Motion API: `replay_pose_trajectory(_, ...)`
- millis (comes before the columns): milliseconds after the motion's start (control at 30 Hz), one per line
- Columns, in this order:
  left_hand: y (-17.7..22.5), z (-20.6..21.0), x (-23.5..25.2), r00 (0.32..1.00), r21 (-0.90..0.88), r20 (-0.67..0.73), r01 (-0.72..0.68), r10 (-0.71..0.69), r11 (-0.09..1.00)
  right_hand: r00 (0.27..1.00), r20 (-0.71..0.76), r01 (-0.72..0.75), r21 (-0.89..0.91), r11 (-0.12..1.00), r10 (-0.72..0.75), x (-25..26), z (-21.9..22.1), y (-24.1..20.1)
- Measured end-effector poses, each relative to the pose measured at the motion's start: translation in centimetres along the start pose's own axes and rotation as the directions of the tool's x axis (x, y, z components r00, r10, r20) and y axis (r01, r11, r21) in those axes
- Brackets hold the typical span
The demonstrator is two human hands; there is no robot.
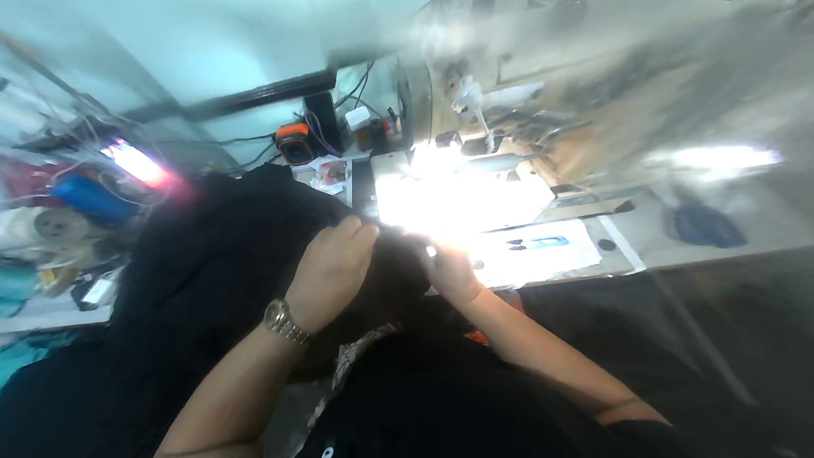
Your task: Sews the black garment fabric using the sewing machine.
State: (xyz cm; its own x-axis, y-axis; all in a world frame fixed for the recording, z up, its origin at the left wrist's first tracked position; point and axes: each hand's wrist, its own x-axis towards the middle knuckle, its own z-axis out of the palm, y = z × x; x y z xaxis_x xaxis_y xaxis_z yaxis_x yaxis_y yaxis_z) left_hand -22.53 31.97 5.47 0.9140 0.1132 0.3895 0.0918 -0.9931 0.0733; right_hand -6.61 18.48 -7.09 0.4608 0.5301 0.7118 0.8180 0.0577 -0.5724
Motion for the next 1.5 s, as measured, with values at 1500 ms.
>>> replay_pose_trajectory(1500, -4.3, 13.1, 17.8, 0.91, -0.188, 0.301, 0.349, -0.284, 0.918, 0.861, 0.259, -0.349, -0.323, 0.88, 0.437, 3.7, -5.1, -0.4)
